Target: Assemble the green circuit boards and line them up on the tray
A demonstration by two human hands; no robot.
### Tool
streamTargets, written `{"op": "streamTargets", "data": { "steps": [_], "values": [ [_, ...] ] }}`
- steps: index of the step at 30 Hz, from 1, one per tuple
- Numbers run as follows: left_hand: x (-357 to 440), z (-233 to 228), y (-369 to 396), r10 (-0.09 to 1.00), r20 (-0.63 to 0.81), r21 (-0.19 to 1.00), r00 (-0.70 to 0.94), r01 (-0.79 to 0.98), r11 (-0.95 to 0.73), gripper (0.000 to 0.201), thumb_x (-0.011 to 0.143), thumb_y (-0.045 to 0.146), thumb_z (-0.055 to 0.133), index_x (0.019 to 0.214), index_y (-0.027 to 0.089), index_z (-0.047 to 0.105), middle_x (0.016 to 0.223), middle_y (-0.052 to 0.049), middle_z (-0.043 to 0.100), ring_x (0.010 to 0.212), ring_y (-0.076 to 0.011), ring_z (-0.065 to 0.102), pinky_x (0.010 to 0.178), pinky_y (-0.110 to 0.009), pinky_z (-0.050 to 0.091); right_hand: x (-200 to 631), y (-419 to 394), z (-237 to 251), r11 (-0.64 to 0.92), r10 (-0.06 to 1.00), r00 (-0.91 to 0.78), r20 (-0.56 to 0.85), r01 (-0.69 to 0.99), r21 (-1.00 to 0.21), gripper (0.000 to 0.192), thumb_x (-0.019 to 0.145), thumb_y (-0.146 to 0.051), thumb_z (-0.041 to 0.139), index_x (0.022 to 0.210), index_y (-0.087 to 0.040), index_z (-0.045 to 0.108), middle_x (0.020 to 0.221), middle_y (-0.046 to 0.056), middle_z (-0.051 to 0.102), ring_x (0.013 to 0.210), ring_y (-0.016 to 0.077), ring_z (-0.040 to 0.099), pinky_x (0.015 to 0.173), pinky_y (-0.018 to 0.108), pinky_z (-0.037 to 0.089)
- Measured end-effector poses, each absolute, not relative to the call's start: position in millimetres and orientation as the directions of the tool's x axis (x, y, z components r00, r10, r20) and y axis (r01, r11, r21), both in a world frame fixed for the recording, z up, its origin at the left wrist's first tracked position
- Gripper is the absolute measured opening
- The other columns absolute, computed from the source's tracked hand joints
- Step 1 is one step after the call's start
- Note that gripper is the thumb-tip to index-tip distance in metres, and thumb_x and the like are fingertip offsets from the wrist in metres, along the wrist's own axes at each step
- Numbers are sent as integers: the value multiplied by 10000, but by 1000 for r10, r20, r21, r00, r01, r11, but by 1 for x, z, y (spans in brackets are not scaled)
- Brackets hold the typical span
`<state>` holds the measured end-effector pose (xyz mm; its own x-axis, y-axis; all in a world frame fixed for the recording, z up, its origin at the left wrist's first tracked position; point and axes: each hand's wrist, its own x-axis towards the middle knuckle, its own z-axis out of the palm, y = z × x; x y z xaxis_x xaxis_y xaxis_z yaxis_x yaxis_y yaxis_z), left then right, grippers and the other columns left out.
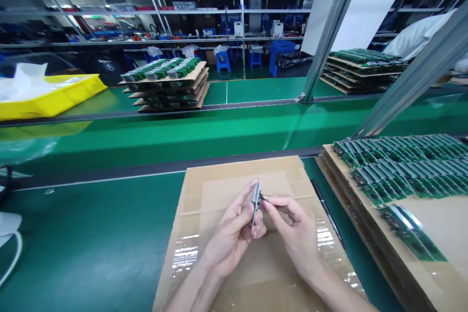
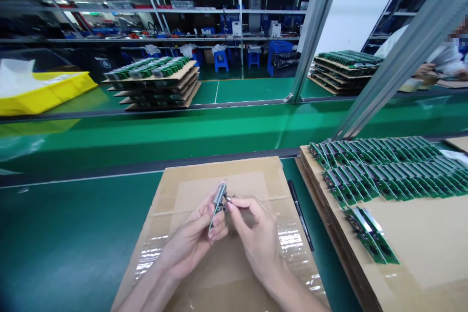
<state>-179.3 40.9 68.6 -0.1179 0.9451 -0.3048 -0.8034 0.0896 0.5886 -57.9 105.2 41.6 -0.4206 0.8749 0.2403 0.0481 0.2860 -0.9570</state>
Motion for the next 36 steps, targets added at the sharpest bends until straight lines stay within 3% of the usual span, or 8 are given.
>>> {"op": "streamTargets", "data": {
  "steps": [2,4,7,9,11,14,21,36],
  "values": [
    [-180,69,40,947,-293,670,-134,-736,103,678,780,280,706,1374,187,391,560,25,561,471,-57,448,506,-185,362,-57,105,44,350,854,-426,299,44,-936,107,822,-256,626,895,-256,705,899,15,734,827,170,680,768,288,520],
    [-181,72,40,942,-287,759,-172,-641,114,686,785,282,698,1380,166,378,553,9,591,494,-80,498,513,-194,390,-56,105,47,319,855,-437,278,22,-947,117,824,-252,620,893,-262,714,896,12,734,824,171,674,766,289,512],
    [-180,78,41,921,-290,858,-260,-496,131,727,752,283,720,1378,136,381,572,-22,644,542,-131,572,516,-220,450,-57,107,52,42,875,-478,75,-80,-996,115,819,-291,626,861,-266,729,832,1,731,769,168,655,733,291,501],
    [-179,81,41,900,-288,898,-327,-418,136,740,714,284,743,1360,130,418,590,-30,667,578,-158,607,531,-244,495,-58,109,56,-195,829,-556,-66,-176,-965,131,793,-327,652,855,-248,736,764,3,715,676,155,618,685,292,490],
    [-176,82,41,871,-271,931,-409,-342,129,696,685,280,756,1314,144,491,604,-22,677,612,-168,623,562,-258,530,-60,112,60,-372,752,-644,-140,-240,-897,167,755,-341,686,861,-223,739,736,15,700,619,141,567,642,287,466],
    [-172,81,40,832,-221,963,-509,-249,103,591,673,275,756,1231,184,586,582,12,663,597,-142,598,594,-256,555,-61,113,64,-498,683,-708,-181,-270,-824,195,727,-307,708,890,-207,741,782,40,708,657,147,555,662,285,438],
    [-169,78,40,823,-233,959,-518,-261,107,588,665,283,756,1226,210,597,508,48,610,541,-117,552,571,-247,566,-60,112,63,-559,647,-732,-215,-263,-786,247,718,-239,668,953,-211,737,902,69,724,774,190,604,712,301,425],
    [-166,85,38,814,-256,949,-521,-294,111,557,664,244,750,1203,207,612,510,38,627,552,-128,575,568,-238,559,-62,111,60,-561,664,-712,-226,-275,-781,185,783,-355,652,864,-212,738,769,45,686,703,158,576,632,253,447]
  ]
}}
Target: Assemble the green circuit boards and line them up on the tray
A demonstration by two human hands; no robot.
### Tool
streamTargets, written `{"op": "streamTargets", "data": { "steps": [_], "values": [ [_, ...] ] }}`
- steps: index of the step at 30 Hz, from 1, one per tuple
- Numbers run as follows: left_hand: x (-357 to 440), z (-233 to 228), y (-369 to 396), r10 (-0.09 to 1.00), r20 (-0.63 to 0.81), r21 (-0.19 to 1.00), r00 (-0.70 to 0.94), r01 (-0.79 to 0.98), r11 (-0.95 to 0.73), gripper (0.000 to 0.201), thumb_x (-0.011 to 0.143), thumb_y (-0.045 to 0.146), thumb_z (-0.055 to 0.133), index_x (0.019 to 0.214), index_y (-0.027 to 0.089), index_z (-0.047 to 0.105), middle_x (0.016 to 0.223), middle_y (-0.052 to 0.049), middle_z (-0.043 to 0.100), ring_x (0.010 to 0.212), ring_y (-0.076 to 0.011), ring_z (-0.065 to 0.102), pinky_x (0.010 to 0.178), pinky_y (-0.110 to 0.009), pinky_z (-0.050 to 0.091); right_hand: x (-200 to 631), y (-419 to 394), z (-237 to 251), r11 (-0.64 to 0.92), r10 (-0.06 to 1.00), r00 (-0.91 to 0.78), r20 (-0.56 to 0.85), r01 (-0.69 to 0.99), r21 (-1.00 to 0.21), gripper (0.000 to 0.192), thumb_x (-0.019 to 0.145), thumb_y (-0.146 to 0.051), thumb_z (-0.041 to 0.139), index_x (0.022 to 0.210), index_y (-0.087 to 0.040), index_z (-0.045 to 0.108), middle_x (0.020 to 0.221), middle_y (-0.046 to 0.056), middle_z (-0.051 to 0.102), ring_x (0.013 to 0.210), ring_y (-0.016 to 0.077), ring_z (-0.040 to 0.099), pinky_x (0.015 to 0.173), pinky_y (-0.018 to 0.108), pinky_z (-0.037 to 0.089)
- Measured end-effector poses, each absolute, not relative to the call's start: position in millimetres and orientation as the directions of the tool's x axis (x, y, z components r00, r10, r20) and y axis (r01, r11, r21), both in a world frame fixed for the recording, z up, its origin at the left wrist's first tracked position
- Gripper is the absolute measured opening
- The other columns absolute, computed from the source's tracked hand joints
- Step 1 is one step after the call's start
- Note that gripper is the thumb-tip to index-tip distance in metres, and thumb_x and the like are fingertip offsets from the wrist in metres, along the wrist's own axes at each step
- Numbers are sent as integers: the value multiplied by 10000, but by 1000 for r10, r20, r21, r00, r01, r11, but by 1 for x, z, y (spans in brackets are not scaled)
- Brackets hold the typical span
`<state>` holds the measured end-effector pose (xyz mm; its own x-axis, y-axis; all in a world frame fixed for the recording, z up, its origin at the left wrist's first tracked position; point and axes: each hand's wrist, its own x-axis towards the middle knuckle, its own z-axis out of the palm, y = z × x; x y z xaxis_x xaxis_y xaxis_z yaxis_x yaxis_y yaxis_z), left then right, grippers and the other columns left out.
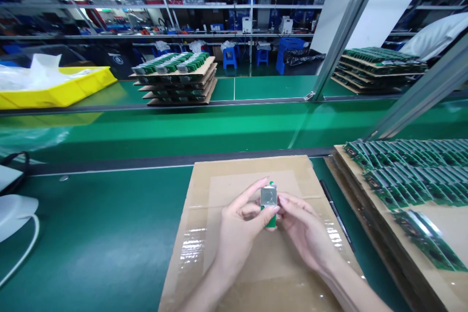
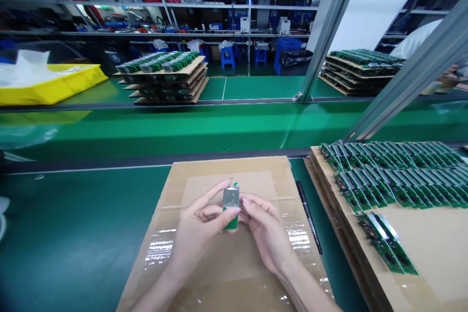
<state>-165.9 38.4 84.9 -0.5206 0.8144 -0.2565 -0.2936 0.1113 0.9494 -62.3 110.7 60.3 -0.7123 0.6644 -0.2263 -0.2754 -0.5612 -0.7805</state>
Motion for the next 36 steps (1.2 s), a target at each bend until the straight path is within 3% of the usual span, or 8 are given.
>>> {"op": "streamTargets", "data": {
  "steps": [6,10,14,16,19,21,28,36],
  "values": [
    [-170,74,41,857,-264,938,-443,-325,121,641,646,305,767,1248,199,574,536,31,638,587,-143,587,576,-261,561,-64,109,56,-546,686,-688,-237,-271,-793,200,748,-392,698,793,-198,717,623,-5,624,545,105,500,517,213,410],
    [-172,70,42,873,-227,956,-431,-271,115,599,710,325,711,1275,214,547,559,47,584,622,-143,571,609,-267,540,-63,105,53,-342,810,-559,-180,-199,-918,223,762,-407,683,822,-195,716,704,17,679,633,134,582,594,240,471],
    [-183,66,42,789,-75,994,-610,14,106,541,829,322,573,1351,287,436,734,28,632,720,-151,591,679,-258,472,-63,109,53,-157,937,-333,-105,-133,-979,243,775,-418,660,859,-193,693,847,56,715,778,199,651,743,325,515],
    [-194,63,43,736,9,959,-677,214,185,463,849,312,538,1307,289,473,784,15,661,742,-169,597,709,-278,442,-62,116,51,-139,967,-229,-108,-124,-982,277,772,-443,651,870,-185,677,852,63,706,698,183,639,656,311,523],
    [-206,60,44,761,62,867,-645,412,279,237,819,280,560,1039,256,643,788,-13,691,748,-210,608,722,-300,423,-62,126,44,-154,977,-161,-139,-87,-984,315,743,-477,663,842,-178,672,796,57,680,611,159,585,516,268,484],
    [-209,60,45,804,47,821,-593,481,307,171,800,259,569,925,251,686,798,-27,700,742,-223,607,719,-303,422,-63,128,38,-181,965,-200,-169,-45,-982,325,727,-491,670,816,-178,677,752,51,669,620,168,583,493,257,470],
    [-205,62,43,904,-40,798,-425,531,285,213,835,272,523,923,267,717,899,-36,665,744,-204,582,685,-290,407,-68,119,23,-203,890,-419,-181,-8,-979,349,780,-514,609,842,-175,657,805,66,661,773,207,618,572,281,533],
    [-201,58,44,895,-34,850,-445,458,261,247,881,378,467,803,216,636,830,-33,638,790,-207,581,716,-297,406,-70,119,27,-224,867,-468,-173,-57,-973,319,810,-482,592,843,-169,646,821,54,657,760,175,628,638,284,555]
  ]
}}
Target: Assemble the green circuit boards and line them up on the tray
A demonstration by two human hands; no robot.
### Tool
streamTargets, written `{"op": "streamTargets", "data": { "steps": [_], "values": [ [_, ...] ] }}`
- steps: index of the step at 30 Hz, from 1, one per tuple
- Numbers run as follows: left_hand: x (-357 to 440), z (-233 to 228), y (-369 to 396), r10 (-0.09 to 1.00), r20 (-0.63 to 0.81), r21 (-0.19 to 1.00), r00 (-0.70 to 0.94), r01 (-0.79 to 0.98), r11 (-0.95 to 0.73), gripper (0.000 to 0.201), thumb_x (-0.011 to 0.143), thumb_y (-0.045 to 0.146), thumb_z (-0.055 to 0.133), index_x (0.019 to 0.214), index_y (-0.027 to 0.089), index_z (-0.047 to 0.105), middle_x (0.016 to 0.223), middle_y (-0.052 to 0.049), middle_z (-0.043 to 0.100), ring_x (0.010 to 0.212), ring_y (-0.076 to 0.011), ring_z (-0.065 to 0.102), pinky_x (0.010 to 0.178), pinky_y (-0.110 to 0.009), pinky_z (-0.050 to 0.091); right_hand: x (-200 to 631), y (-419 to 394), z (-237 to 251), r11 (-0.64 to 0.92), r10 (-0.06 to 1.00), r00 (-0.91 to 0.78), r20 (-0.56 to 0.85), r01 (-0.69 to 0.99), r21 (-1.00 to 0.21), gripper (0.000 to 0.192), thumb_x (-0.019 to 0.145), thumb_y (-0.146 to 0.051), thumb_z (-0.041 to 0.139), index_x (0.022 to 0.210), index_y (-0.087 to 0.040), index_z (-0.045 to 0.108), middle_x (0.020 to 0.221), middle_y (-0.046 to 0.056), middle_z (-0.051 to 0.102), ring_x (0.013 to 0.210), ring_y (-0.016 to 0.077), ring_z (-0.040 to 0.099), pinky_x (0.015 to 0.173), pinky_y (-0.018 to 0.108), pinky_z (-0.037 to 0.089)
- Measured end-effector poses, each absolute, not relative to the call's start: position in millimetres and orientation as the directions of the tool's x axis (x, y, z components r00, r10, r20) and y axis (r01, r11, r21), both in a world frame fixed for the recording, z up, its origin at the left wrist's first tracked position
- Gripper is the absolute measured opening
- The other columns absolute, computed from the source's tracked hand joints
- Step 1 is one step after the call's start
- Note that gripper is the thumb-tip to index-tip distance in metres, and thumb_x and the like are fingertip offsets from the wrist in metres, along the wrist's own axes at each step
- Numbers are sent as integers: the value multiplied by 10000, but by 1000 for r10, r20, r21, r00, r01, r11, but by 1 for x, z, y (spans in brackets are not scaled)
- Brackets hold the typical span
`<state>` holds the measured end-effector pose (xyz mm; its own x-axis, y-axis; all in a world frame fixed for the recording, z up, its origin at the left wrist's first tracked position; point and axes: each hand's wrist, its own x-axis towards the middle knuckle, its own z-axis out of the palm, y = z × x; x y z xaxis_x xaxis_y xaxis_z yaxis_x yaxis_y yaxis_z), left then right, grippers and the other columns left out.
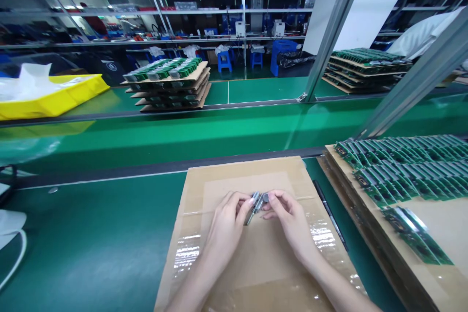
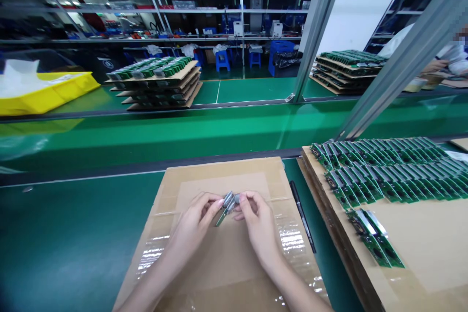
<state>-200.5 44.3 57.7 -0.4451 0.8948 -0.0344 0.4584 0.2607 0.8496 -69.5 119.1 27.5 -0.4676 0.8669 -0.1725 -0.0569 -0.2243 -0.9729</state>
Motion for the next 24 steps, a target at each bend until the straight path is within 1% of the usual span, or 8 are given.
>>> {"op": "streamTargets", "data": {
  "steps": [2,5,7,9,13,16,19,24],
  "values": [
    [-199,53,45,887,-60,872,-457,408,270,244,869,383,474,763,204,604,809,-36,618,771,-204,577,698,-298,411,-70,120,29,-223,871,-464,-163,-76,-972,317,812,-476,593,839,-164,645,768,39,654,720,160,628,641,277,551],
    [-197,45,47,887,-161,928,-432,240,285,216,843,389,488,749,199,528,680,-10,578,654,-179,566,622,-283,419,-70,123,31,-217,887,-436,-152,-102,-971,318,803,-472,603,843,-160,645,725,23,653,666,141,621,636,265,544],
    [-194,40,48,887,-203,952,-415,130,279,181,822,381,501,803,202,489,608,23,541,579,-159,547,562,-262,412,-69,125,30,-205,899,-413,-146,-103,-973,324,789,-475,616,844,-157,647,766,36,671,666,140,619,621,256,535],
    [-192,37,49,885,-194,964,-423,85,252,189,809,368,509,890,201,472,605,41,520,548,-147,536,521,-245,403,-69,127,29,-199,902,-406,-144,-94,-976,329,781,-478,621,836,-155,646,825,57,691,689,143,623,616,248,526],
    [-190,35,50,875,-140,969,-464,117,217,277,825,367,467,1031,183,486,670,33,525,502,-120,500,496,-238,386,-70,129,27,-204,890,-432,-147,-89,-975,331,783,-480,613,830,-154,638,865,84,707,762,167,639,623,247,519],
    [-191,35,52,878,-117,968,-463,146,206,277,821,380,470,970,163,554,643,30,520,472,-102,452,516,-239,381,-72,130,24,-187,887,-444,-124,-101,-977,329,789,-480,604,833,-155,634,863,92,711,789,184,648,624,253,517],
    [-194,33,55,880,-98,971,-465,150,188,303,802,421,495,921,156,581,567,39,498,474,-110,444,522,-238,380,-74,131,22,-167,896,-433,-98,-125,-978,339,777,-491,609,810,-155,632,828,91,707,759,190,653,596,256,515],
    [-206,26,59,863,-138,962,-486,143,234,514,714,605,547,961,155,567,491,43,480,444,-131,435,407,-225,312,-83,131,21,-173,918,-386,-91,-182,-968,396,723,-559,616,775,-167,600,742,61,670,681,179,648,541,248,517]
  ]
}}
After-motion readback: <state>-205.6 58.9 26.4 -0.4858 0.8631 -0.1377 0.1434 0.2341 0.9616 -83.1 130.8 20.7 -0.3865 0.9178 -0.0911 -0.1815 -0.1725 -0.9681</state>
